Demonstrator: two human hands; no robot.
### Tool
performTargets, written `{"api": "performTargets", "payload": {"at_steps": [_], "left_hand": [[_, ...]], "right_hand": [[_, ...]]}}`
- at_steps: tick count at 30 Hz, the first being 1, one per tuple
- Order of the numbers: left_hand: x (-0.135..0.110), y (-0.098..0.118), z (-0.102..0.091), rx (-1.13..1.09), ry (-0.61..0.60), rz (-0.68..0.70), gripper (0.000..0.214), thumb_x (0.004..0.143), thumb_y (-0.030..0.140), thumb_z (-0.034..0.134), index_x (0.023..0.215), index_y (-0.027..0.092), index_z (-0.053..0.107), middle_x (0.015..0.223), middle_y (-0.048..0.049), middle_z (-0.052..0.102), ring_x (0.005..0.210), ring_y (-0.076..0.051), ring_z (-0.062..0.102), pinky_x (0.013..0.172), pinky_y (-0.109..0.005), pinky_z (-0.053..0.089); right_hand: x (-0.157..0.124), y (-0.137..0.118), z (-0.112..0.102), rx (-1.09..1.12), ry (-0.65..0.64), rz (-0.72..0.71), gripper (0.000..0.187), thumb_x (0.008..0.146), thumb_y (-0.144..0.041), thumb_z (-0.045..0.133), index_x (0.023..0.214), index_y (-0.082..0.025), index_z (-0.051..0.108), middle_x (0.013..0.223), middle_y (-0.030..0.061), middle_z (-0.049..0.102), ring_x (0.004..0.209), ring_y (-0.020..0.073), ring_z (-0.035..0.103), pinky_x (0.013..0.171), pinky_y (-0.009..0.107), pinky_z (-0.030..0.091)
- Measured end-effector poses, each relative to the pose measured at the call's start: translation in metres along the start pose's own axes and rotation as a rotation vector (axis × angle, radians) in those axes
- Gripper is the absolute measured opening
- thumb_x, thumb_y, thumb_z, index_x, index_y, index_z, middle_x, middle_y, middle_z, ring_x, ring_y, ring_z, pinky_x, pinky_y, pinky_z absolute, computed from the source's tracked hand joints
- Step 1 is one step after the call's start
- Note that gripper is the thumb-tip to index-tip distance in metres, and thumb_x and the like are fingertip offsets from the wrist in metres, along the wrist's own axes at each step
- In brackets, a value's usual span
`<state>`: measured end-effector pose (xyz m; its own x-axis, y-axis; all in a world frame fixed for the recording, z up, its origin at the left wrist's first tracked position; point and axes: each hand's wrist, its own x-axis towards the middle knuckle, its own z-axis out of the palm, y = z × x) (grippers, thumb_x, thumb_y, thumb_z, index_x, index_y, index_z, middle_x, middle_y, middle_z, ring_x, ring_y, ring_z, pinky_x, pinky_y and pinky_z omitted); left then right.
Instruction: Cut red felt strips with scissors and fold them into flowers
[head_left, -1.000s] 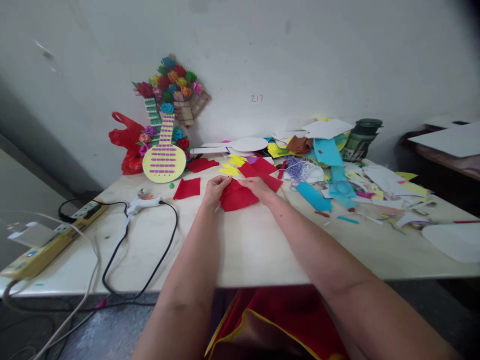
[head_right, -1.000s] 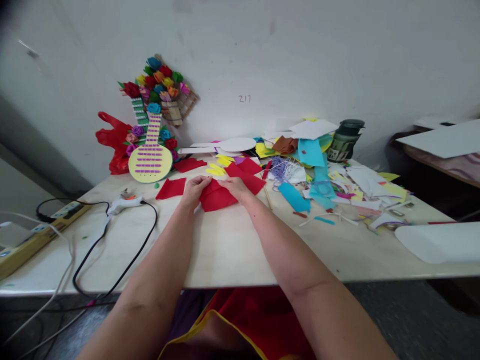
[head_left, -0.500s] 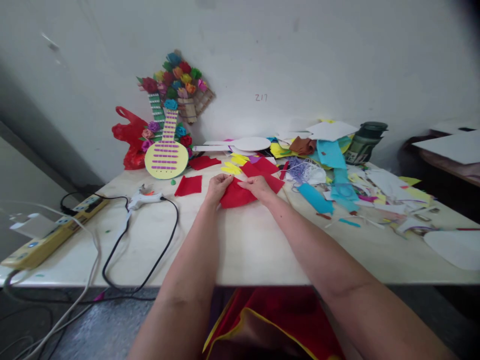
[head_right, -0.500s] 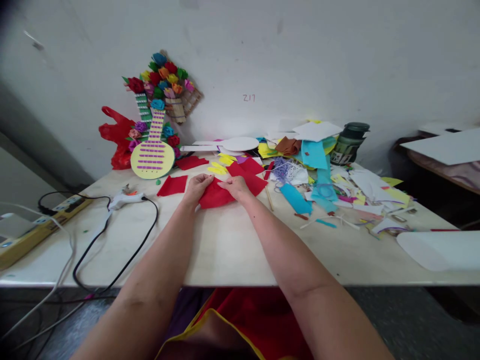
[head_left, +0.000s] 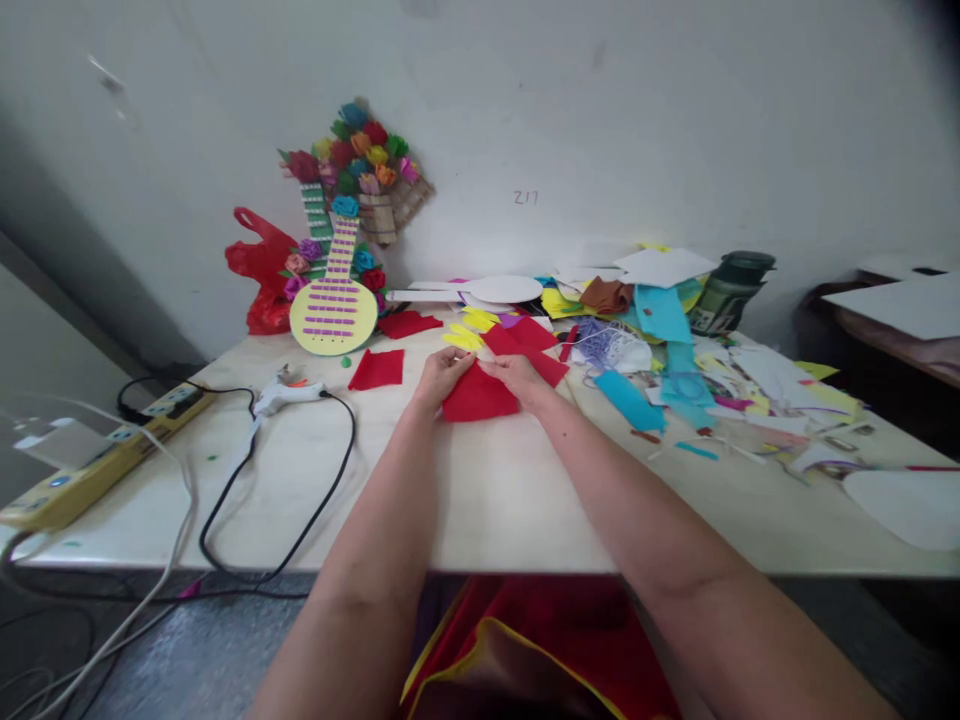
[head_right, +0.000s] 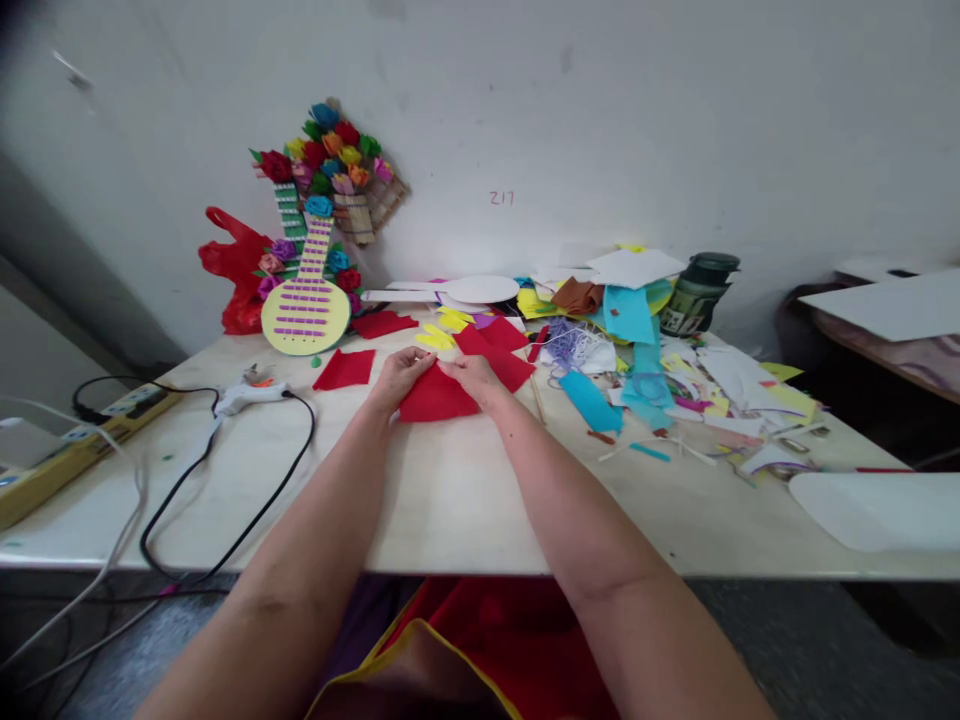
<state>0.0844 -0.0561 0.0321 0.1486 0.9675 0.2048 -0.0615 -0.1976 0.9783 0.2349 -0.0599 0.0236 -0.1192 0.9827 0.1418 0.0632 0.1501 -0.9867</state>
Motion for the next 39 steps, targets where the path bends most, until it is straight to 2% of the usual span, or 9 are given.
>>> {"api": "performTargets", "payload": {"at_steps": [8, 14, 17, 21, 27, 33, 39], "left_hand": [[-0.001, -0.004, 0.000, 0.005, -0.092, -0.038, 0.032, 0.060, 0.041, 0.069, 0.067, 0.016, 0.051, 0.053, 0.0034, 0.054, 0.045, -0.008, 0.048, 0.043, -0.019, 0.035], [0.001, -0.007, -0.001, -0.019, -0.100, -0.034, 0.032, 0.059, 0.041, 0.069, 0.069, 0.016, 0.050, 0.054, 0.0036, 0.054, 0.046, -0.009, 0.049, 0.044, -0.019, 0.036], [0.003, -0.008, -0.002, 0.015, -0.062, -0.027, 0.033, 0.059, 0.042, 0.070, 0.068, 0.017, 0.049, 0.051, 0.0038, 0.052, 0.045, -0.009, 0.049, 0.042, -0.020, 0.035], [0.005, -0.007, -0.002, 0.042, 0.016, -0.007, 0.035, 0.058, 0.043, 0.070, 0.068, 0.017, 0.049, 0.049, 0.0035, 0.052, 0.045, -0.011, 0.050, 0.042, -0.020, 0.034], [0.003, -0.005, -0.002, -0.009, 0.002, -0.009, 0.034, 0.060, 0.046, 0.068, 0.070, 0.016, 0.055, 0.057, 0.0014, 0.056, 0.050, -0.010, 0.051, 0.047, -0.021, 0.038], [0.006, -0.011, -0.005, 0.080, 0.072, 0.074, 0.034, 0.061, 0.045, 0.066, 0.058, 0.015, 0.051, 0.049, 0.0044, 0.047, 0.044, -0.006, 0.039, 0.042, -0.019, 0.028], [0.005, -0.010, -0.007, 0.027, -0.021, -0.006, 0.033, 0.059, 0.044, 0.069, 0.064, 0.015, 0.055, 0.054, 0.0021, 0.053, 0.047, -0.007, 0.045, 0.045, -0.020, 0.034]], "right_hand": [[0.002, 0.002, 0.000, -0.113, 0.024, -0.135, 0.027, 0.060, -0.038, 0.060, 0.049, -0.016, 0.048, 0.046, -0.0066, 0.037, 0.048, 0.0075, 0.034, 0.048, 0.022, 0.027], [-0.001, 0.000, 0.001, -0.168, 0.007, -0.132, 0.031, 0.064, -0.039, 0.057, 0.048, -0.018, 0.040, 0.044, -0.0079, 0.028, 0.045, 0.0067, 0.027, 0.046, 0.022, 0.023], [0.000, 0.002, 0.001, -0.144, -0.017, -0.104, 0.035, 0.063, -0.041, 0.059, 0.048, -0.018, 0.038, 0.044, -0.0079, 0.030, 0.045, 0.0066, 0.028, 0.045, 0.022, 0.023], [0.001, 0.005, -0.001, -0.108, -0.003, -0.058, 0.033, 0.060, -0.044, 0.062, 0.049, -0.017, 0.045, 0.044, -0.0063, 0.039, 0.046, 0.0084, 0.037, 0.047, 0.023, 0.029], [0.001, 0.003, -0.002, -0.098, 0.018, -0.071, 0.029, 0.059, -0.043, 0.063, 0.055, -0.015, 0.056, 0.049, -0.0033, 0.048, 0.051, 0.0115, 0.045, 0.051, 0.024, 0.034], [0.000, 0.002, -0.001, -0.135, 0.010, -0.096, 0.029, 0.061, -0.042, 0.062, 0.053, -0.015, 0.053, 0.047, -0.0050, 0.044, 0.049, 0.0094, 0.040, 0.049, 0.023, 0.031], [-0.002, -0.002, -0.003, -0.147, -0.035, -0.120, 0.033, 0.061, -0.044, 0.062, 0.051, -0.015, 0.049, 0.046, -0.0064, 0.039, 0.049, 0.0079, 0.036, 0.049, 0.023, 0.028]]}}
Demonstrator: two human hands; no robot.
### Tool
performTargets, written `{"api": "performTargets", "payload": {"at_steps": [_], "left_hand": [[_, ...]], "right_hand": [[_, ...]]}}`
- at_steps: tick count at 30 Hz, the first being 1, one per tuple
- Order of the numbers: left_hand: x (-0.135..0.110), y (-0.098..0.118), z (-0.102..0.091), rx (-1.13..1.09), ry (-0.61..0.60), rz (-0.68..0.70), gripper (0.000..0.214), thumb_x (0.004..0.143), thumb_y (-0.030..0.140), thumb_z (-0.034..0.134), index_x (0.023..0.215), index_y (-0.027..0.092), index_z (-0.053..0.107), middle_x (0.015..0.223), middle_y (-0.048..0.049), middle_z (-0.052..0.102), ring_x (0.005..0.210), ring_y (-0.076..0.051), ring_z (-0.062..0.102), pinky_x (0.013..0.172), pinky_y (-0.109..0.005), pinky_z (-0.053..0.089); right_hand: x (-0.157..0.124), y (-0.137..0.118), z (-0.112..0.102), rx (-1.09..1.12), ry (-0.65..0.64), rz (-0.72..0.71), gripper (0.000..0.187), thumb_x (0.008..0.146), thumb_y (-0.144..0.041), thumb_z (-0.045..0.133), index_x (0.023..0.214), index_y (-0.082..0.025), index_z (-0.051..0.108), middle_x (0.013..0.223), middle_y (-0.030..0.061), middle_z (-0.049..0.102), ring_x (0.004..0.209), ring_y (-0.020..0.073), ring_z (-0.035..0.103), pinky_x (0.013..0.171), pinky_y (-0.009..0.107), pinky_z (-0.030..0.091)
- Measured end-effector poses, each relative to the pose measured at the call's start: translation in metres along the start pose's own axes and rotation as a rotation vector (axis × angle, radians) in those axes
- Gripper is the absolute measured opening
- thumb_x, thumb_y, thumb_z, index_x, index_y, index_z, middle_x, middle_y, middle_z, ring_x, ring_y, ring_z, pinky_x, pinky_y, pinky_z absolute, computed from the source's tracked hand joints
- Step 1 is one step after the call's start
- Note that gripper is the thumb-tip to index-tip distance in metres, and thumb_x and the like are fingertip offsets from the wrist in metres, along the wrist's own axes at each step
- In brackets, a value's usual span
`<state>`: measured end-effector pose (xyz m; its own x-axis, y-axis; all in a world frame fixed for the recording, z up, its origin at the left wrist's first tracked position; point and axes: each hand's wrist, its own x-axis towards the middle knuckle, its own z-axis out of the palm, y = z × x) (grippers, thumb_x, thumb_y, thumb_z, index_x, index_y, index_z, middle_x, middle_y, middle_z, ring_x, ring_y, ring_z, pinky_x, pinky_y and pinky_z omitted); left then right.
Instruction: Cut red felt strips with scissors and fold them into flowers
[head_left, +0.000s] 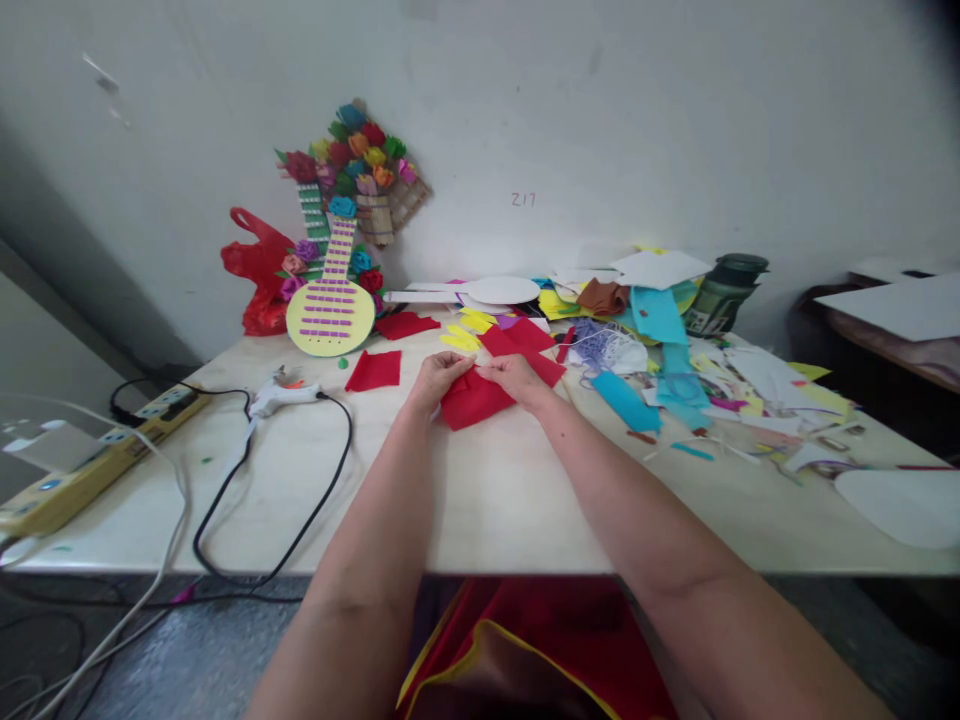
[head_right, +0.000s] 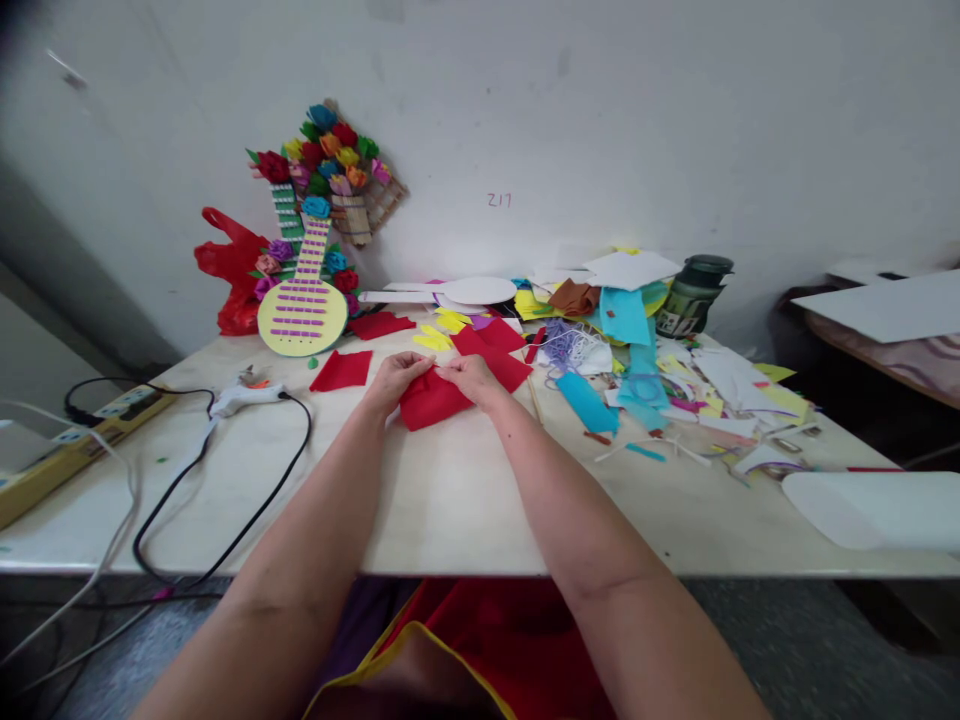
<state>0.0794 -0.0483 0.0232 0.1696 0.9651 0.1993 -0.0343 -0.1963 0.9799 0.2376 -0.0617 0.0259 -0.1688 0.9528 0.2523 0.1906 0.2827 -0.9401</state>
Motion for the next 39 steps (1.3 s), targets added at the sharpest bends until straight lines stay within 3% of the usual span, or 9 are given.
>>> {"api": "performTargets", "payload": {"at_steps": [10, 13, 17, 21, 24, 30, 33, 39], "left_hand": [[0.000, 0.002, 0.002, 0.053, 0.075, -0.020, 0.034, 0.058, 0.046, 0.069, 0.065, 0.015, 0.057, 0.056, 0.0004, 0.057, 0.048, -0.010, 0.049, 0.045, -0.021, 0.037], [0.002, 0.003, 0.004, 0.047, 0.135, -0.005, 0.034, 0.058, 0.046, 0.068, 0.063, 0.015, 0.056, 0.057, 0.0003, 0.056, 0.049, -0.010, 0.049, 0.045, -0.021, 0.036], [0.009, 0.001, 0.004, 0.012, 0.387, 0.104, 0.033, 0.061, 0.047, 0.064, 0.062, 0.016, 0.053, 0.054, 0.0032, 0.050, 0.050, -0.008, 0.045, 0.046, -0.020, 0.034], [0.017, -0.005, 0.003, 0.100, 0.695, 0.178, 0.031, 0.068, 0.046, 0.057, 0.059, 0.017, 0.051, 0.051, 0.0044, 0.043, 0.051, -0.008, 0.040, 0.049, -0.020, 0.031], [0.018, -0.009, 0.008, 0.137, 0.786, 0.172, 0.030, 0.070, 0.045, 0.054, 0.060, 0.017, 0.051, 0.053, 0.0039, 0.044, 0.053, -0.008, 0.039, 0.051, -0.020, 0.033], [0.013, -0.010, 0.017, 0.132, 0.679, 0.148, 0.034, 0.068, 0.049, 0.054, 0.058, 0.017, 0.048, 0.052, 0.0039, 0.043, 0.052, -0.008, 0.038, 0.050, -0.020, 0.033], [0.010, -0.007, 0.012, 0.087, 0.569, 0.133, 0.038, 0.067, 0.052, 0.054, 0.055, 0.017, 0.045, 0.048, 0.0041, 0.039, 0.050, -0.008, 0.038, 0.047, -0.020, 0.031], [0.004, 0.000, 0.001, 0.152, 0.388, 0.074, 0.041, 0.066, 0.052, 0.058, 0.049, 0.018, 0.042, 0.043, 0.0038, 0.033, 0.048, -0.009, 0.038, 0.042, -0.020, 0.026]], "right_hand": [[0.001, 0.004, -0.003, 0.053, 0.039, 0.058, 0.034, 0.057, -0.046, 0.066, 0.052, -0.015, 0.053, 0.046, -0.0051, 0.047, 0.048, 0.0088, 0.042, 0.048, 0.022, 0.031], [0.001, 0.002, -0.003, 0.200, 0.033, 0.090, 0.033, 0.057, -0.046, 0.068, 0.058, -0.014, 0.057, 0.053, -0.0020, 0.056, 0.051, 0.0101, 0.049, 0.050, 0.022, 0.035], [0.003, 0.000, -0.004, 0.445, 0.074, 0.221, 0.034, 0.060, -0.048, 0.067, 0.069, -0.016, 0.060, 0.059, 0.0011, 0.062, 0.050, 0.0119, 0.054, 0.046, 0.023, 0.038], [0.003, -0.001, 0.001, 0.546, 0.016, 0.298, 0.035, 0.064, -0.049, 0.064, 0.069, -0.015, 0.059, 0.054, 0.0022, 0.060, 0.045, 0.0124, 0.054, 0.039, 0.022, 0.036], [0.001, -0.003, 0.008, 0.526, 0.027, 0.267, 0.034, 0.061, -0.046, 0.068, 0.071, -0.015, 0.060, 0.057, 0.0028, 0.062, 0.044, 0.0120, 0.053, 0.037, 0.022, 0.036], [0.001, -0.002, 0.015, 0.441, 0.212, 0.188, 0.025, 0.055, -0.034, 0.072, 0.068, -0.015, 0.062, 0.058, 0.0003, 0.062, 0.049, 0.0111, 0.054, 0.046, 0.023, 0.042], [0.003, 0.002, 0.011, 0.427, 0.161, 0.154, 0.024, 0.054, -0.033, 0.072, 0.067, -0.014, 0.063, 0.063, 0.0014, 0.064, 0.059, 0.0135, 0.058, 0.056, 0.026, 0.045], [0.002, 0.004, 0.002, 0.345, 0.001, 0.167, 0.024, 0.054, -0.032, 0.073, 0.068, -0.014, 0.065, 0.070, 0.0039, 0.066, 0.064, 0.0141, 0.059, 0.061, 0.026, 0.045]]}}
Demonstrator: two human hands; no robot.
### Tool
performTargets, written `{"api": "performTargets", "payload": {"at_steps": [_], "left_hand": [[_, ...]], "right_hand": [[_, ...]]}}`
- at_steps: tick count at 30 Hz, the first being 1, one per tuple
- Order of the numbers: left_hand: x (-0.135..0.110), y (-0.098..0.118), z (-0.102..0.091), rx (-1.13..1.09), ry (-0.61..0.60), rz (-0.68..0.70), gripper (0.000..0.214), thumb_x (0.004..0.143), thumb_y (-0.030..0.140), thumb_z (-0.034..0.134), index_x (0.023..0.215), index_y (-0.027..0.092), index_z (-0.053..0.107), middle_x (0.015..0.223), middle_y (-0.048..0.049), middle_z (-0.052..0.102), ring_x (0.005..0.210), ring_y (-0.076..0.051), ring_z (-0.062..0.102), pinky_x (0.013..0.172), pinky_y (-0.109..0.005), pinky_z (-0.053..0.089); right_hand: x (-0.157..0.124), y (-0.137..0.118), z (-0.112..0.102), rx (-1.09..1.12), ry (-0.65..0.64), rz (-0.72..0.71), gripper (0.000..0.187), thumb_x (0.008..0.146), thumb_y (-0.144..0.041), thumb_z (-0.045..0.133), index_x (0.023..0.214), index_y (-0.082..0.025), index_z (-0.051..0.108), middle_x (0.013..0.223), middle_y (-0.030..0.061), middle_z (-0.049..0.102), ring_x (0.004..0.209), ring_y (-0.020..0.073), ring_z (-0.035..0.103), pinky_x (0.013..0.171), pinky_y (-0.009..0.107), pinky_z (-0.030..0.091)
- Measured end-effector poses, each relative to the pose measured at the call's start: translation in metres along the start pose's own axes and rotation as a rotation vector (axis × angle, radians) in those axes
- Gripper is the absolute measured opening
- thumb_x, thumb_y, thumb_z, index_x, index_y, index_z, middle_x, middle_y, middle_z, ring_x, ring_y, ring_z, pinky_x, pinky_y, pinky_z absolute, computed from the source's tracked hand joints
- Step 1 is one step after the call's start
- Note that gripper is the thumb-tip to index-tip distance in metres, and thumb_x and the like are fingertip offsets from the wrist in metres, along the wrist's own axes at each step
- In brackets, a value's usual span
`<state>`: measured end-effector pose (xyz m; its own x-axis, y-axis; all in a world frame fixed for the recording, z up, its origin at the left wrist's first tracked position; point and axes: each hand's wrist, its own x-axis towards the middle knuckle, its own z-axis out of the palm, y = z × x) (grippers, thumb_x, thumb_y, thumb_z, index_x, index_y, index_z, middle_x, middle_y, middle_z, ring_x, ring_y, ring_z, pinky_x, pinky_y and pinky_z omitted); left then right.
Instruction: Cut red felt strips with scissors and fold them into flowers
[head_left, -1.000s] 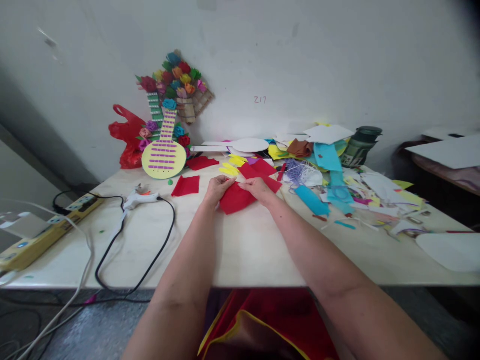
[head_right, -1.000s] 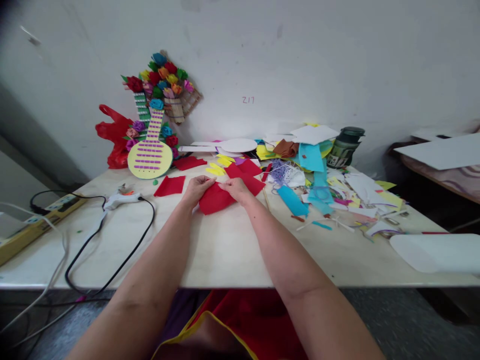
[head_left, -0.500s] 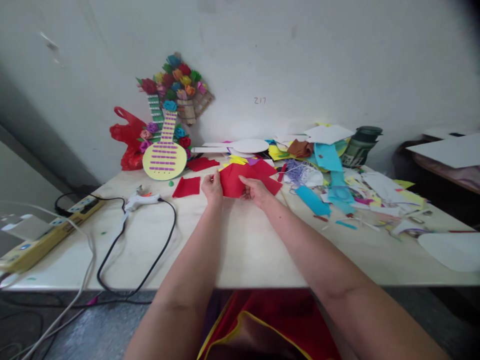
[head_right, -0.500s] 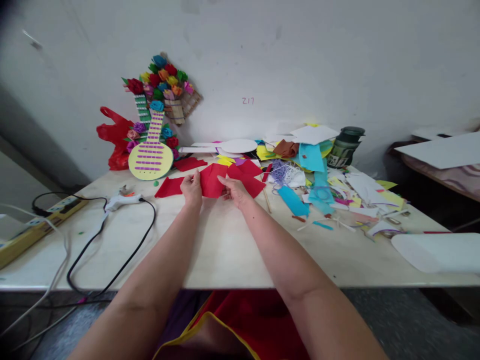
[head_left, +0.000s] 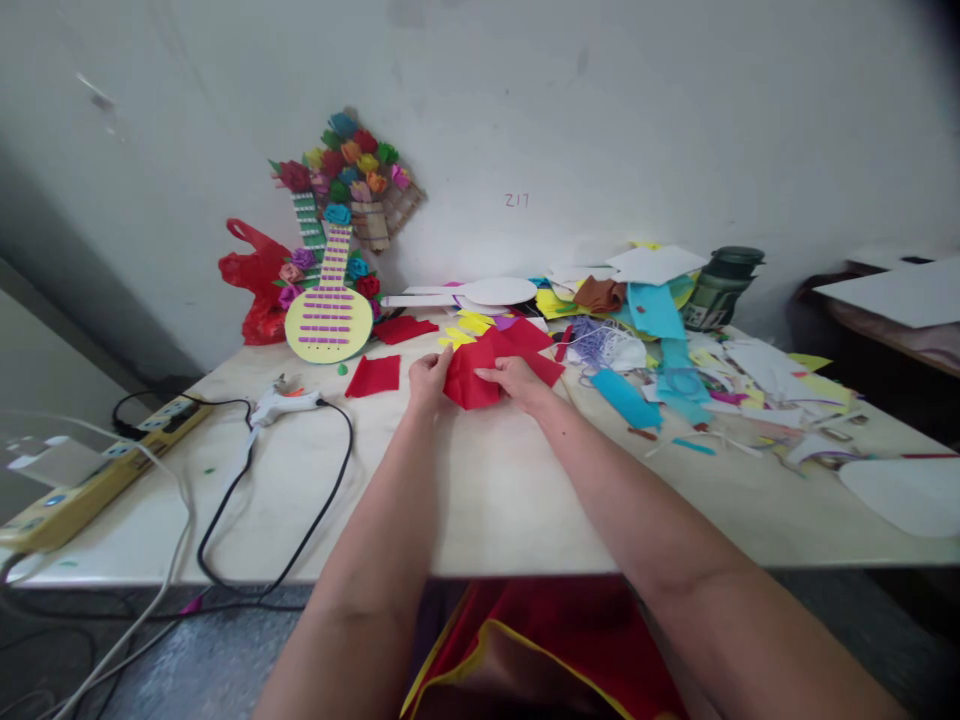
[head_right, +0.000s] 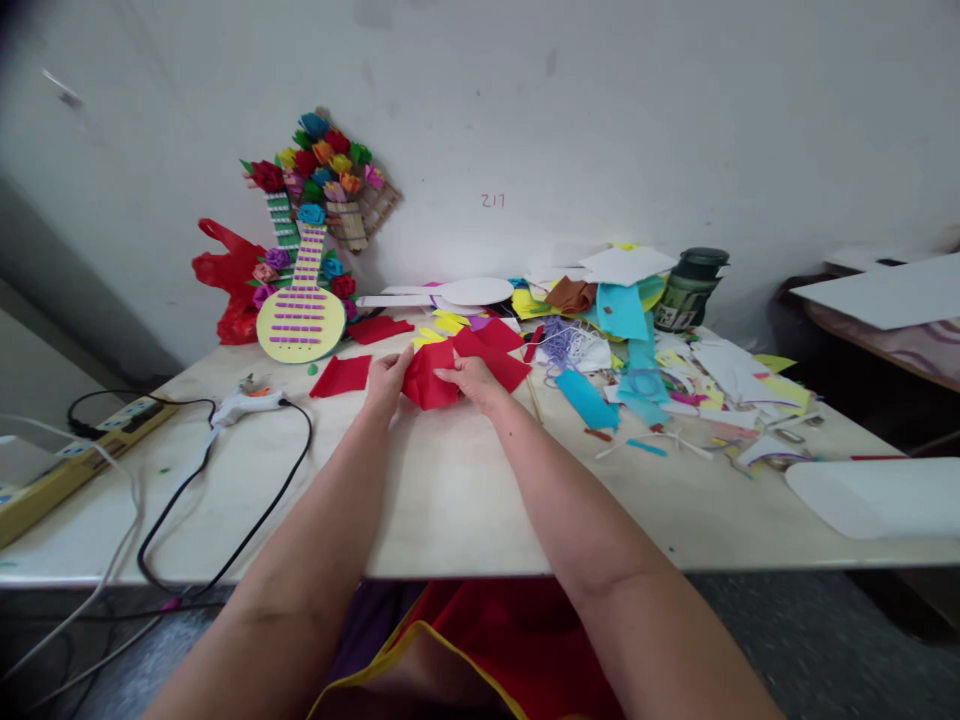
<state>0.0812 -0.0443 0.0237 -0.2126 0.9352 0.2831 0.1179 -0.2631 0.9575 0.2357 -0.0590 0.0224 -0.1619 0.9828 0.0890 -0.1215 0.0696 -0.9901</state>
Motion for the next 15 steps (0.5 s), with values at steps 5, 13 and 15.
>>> {"api": "performTargets", "payload": {"at_steps": [5, 13, 15], "left_hand": [[0.001, 0.000, 0.000, 0.113, 0.000, 0.023, 0.046, 0.067, 0.048, 0.059, 0.043, 0.018, 0.034, 0.040, 0.0043, 0.023, 0.046, -0.008, 0.033, 0.039, -0.021, 0.018], [0.001, -0.002, 0.002, 0.100, -0.064, 0.013, 0.044, 0.065, 0.053, 0.059, 0.047, 0.017, 0.041, 0.043, 0.0048, 0.032, 0.044, -0.007, 0.029, 0.039, -0.020, 0.019], [0.001, -0.002, 0.003, 0.081, -0.109, -0.003, 0.043, 0.064, 0.055, 0.059, 0.051, 0.016, 0.046, 0.045, 0.0046, 0.036, 0.044, -0.006, 0.031, 0.040, -0.019, 0.022]], "right_hand": [[-0.001, -0.002, 0.000, -0.011, -0.024, 0.003, 0.024, 0.055, -0.031, 0.072, 0.069, -0.013, 0.065, 0.075, 0.0057, 0.067, 0.068, 0.0153, 0.060, 0.064, 0.028, 0.045], [0.007, 0.009, -0.003, -0.165, 0.096, -0.100, 0.027, 0.061, -0.039, 0.066, 0.058, -0.015, 0.054, 0.051, -0.0041, 0.053, 0.047, 0.0085, 0.045, 0.047, 0.022, 0.034], [0.007, 0.009, -0.004, -0.195, 0.093, -0.107, 0.028, 0.061, -0.041, 0.064, 0.057, -0.016, 0.052, 0.049, -0.0056, 0.048, 0.045, 0.0080, 0.041, 0.046, 0.021, 0.031]]}}
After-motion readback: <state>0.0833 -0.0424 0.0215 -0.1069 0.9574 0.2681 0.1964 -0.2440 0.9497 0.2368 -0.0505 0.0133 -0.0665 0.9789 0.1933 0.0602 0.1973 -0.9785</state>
